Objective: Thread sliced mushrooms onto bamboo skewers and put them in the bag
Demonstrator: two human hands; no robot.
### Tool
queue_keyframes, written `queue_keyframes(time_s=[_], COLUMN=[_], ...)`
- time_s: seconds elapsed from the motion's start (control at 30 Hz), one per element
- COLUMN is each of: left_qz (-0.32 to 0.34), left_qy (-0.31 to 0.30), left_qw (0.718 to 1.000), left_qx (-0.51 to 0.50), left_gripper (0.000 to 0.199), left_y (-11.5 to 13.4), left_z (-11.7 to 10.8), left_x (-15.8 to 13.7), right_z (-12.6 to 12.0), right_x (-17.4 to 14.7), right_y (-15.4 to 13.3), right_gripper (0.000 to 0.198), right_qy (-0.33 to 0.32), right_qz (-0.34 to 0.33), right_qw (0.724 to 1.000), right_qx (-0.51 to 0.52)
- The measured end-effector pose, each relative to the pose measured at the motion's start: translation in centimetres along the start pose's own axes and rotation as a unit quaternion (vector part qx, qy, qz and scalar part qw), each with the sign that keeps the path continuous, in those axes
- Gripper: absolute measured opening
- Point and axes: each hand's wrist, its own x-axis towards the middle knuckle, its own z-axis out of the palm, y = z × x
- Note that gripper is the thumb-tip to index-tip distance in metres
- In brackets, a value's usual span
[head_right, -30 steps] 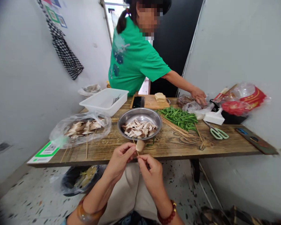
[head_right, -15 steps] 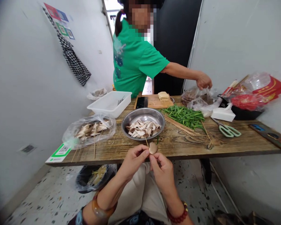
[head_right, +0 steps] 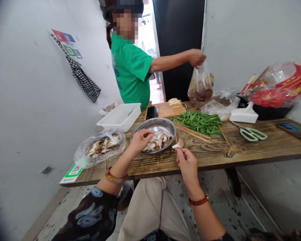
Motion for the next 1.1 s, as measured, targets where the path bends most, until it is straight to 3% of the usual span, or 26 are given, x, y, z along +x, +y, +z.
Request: queue_keyframes(time_s=[0.13,0.3,0.4,0.57,0.73,0.9,0.97,1.03,1.1], left_qz=[0.016,-0.007,-0.027,-0.037,-0.088,-0.118,-0.153,-0.189,-0.21], left_qy=[-0.065,-0.088,-0.1,-0.112,-0.038,-0.001,-0.005,-0.012,0.0], left_qw=[0.992,0.976,0.967,0.964,0.995,0.986,0.954,0.893,0.844], left_qx=[0.107,0.199,0.233,0.24,0.028,-0.117,-0.256,-0.408,-0.493], left_gripper=[0.017,0.027,0.032,0.019,0.005,0.013,0.019,0.026,0.032], left_y=[0.5,0.9,0.6,0.3,0.2,0.0,0.1,0.1,0.1], left_z=[1.5,3.1,3.7,3.9,3.7,2.6,2.1,1.6,1.3], left_x=[1.8,2.4,2.6,2.5,2.4,2.1,1.6,1.0,0.3], right_z=[-0.1,-0.2,-0.2,-0.4,-0.4,-0.4,-0.4,-0.4,-0.4], right_x=[0.1,0.1,0.1,0.2,0.1,0.1,0.0,-0.1,-0.5], right_y=[0.0,0.0,0.1,0.2,0.2,0.2,0.2,0.2,0.1], right_gripper=[0.035,0.035,0.035,0.034,0.035,0.036,0.036,0.036,0.036], right_qy=[-0.012,-0.012,-0.016,-0.022,-0.025,-0.023,-0.024,-0.025,-0.025], right_qz=[-0.008,-0.013,-0.016,-0.024,-0.02,-0.021,-0.022,-0.021,-0.019], right_qw=[1.0,0.999,0.999,0.998,0.998,0.999,0.999,0.999,0.998], right_qx=[-0.021,-0.038,-0.048,-0.059,-0.051,-0.043,-0.043,-0.043,-0.045])
